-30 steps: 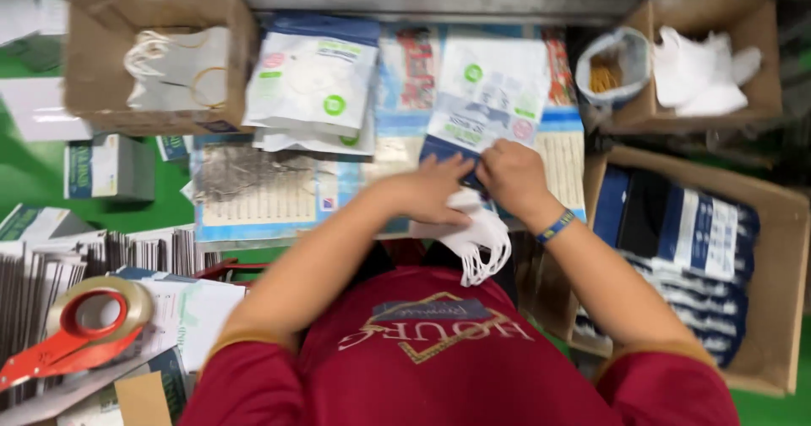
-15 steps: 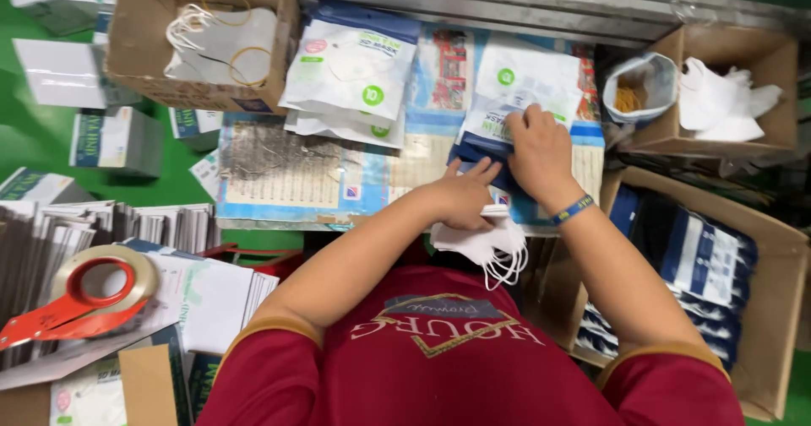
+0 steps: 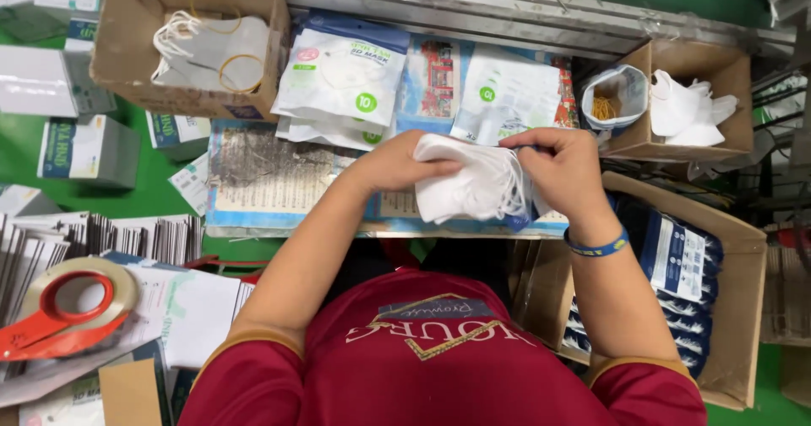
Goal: The person is packing medical masks into plastic bags and then into a box.
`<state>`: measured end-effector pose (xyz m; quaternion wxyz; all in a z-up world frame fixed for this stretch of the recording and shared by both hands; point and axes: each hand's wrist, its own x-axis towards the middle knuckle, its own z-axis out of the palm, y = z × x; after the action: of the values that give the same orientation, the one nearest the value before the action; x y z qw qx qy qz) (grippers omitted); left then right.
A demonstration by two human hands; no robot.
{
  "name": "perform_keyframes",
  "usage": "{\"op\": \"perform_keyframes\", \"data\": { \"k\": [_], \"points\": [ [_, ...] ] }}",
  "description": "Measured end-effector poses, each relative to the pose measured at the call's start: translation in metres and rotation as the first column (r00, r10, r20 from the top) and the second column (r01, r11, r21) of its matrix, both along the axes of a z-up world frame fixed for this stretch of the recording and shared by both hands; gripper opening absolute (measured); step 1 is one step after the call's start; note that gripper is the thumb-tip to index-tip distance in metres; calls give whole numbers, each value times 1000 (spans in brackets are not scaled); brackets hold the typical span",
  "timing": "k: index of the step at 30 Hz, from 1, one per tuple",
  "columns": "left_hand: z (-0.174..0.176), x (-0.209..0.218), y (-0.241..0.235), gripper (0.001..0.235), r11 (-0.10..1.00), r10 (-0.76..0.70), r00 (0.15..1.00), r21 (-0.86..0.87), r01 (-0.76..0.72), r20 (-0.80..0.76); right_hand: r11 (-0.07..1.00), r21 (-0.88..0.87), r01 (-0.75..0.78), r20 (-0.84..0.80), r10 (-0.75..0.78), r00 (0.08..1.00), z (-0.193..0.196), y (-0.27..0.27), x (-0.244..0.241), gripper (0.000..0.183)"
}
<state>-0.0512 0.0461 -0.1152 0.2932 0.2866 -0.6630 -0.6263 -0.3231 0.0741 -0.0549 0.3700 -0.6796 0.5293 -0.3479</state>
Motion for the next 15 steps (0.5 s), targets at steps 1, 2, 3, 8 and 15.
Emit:
{"op": "perform_keyframes", "data": {
  "k": [1,2,3,8,15],
  "points": [
    [-1,-1,3,42,1000,9,1000,0,-9,-2,1000,0,-9,-2,9,1000,4,3,6,24],
    [0,0,3,40,989,93,993,-125,-83,72,999,-4,53,-106,-53,993,8,5,14,24],
    [2,1,4,37,957,184,974,-253,-146,135,993,-14,114,-209,-114,971,13,7,22,25],
    [-26,-15,8,34,869,414,901,-350,-349,129,873,-488,7,-317,-185,930,-10,24,46,28],
    [-48,-21,20,37,849,415,899,-415,-327,140,801,-581,-144,-457,-175,872,-25,59,95,40]
  ]
}}
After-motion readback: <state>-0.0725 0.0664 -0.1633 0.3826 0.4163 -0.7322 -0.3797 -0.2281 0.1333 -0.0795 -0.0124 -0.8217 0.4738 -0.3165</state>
